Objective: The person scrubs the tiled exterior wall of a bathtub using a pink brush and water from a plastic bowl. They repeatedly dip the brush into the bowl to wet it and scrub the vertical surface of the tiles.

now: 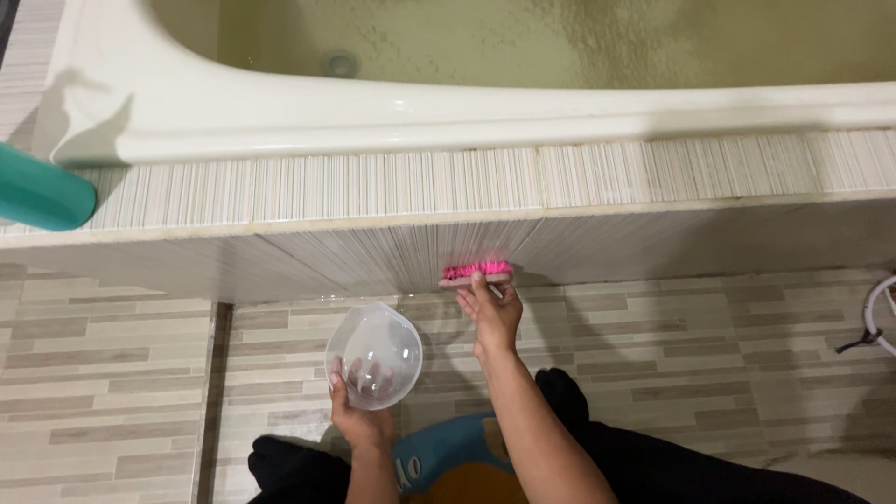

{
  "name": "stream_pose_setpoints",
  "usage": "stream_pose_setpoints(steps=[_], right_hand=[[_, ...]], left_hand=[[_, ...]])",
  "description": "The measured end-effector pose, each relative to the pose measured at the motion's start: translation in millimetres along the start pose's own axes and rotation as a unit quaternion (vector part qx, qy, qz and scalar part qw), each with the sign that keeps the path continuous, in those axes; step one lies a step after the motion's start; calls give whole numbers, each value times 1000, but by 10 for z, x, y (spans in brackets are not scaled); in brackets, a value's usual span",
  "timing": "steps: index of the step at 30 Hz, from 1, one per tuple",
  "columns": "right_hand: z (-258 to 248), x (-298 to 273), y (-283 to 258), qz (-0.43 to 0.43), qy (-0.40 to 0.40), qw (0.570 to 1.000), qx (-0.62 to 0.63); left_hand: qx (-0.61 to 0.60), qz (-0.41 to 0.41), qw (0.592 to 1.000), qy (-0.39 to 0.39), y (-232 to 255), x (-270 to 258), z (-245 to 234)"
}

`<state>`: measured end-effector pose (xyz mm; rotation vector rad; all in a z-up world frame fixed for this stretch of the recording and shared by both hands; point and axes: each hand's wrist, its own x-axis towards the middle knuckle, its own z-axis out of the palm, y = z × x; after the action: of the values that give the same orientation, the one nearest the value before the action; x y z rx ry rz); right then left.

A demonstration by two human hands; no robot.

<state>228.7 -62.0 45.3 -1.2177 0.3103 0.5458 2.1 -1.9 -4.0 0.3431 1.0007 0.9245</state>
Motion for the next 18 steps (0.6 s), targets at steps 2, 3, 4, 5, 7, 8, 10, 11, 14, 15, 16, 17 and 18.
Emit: stream_pose_setpoints(steps=[2, 3, 4, 5, 7, 8, 10, 11, 14, 15, 16, 17, 18], right_hand=[[-32, 128, 86, 0, 4, 1000, -15], [-92, 139, 151, 4, 8, 1000, -27], [-133, 160, 218, 6, 7, 999, -31], [-158, 217, 261, 5, 7, 999, -33], [-199, 328, 344, 5, 13, 999, -39], [-212, 394, 391, 5, 19, 999, -43], [-304, 512, 541, 13, 37, 998, -51], [-331, 595, 620, 15, 44, 998, -52], [-450, 800, 820, 21, 23, 998, -63], [-505, 857, 877, 22, 9, 997, -69], [-558, 915, 941, 19, 3, 997, -71], [-608, 989, 1008, 14, -3, 997, -73], [-663, 1073, 1094, 9, -9, 997, -75]], left_hand=[[-5, -2, 1000, -2, -3, 46, 31], [-7, -6, 1000, 4, -17, 11, -12], [-3, -5, 1000, 9, -26, 6, -44], [-1, -5, 1000, 11, -43, 46, -40], [0, -6, 1000, 10, -69, 99, -28], [-3, -7, 1000, 8, -76, 117, -26], [-2, -12, 1000, 8, -116, 122, -85], [-1, -11, 1000, 5, -133, 155, -104], [-3, -9, 1000, -14, -176, 231, -160], [-5, -9, 1000, -22, -191, 247, -177], [2, -13, 1000, -9, -198, 258, -193], [9, -16, 1000, 2, -198, 276, -200], [16, -19, 1000, 13, -199, 297, -199]])
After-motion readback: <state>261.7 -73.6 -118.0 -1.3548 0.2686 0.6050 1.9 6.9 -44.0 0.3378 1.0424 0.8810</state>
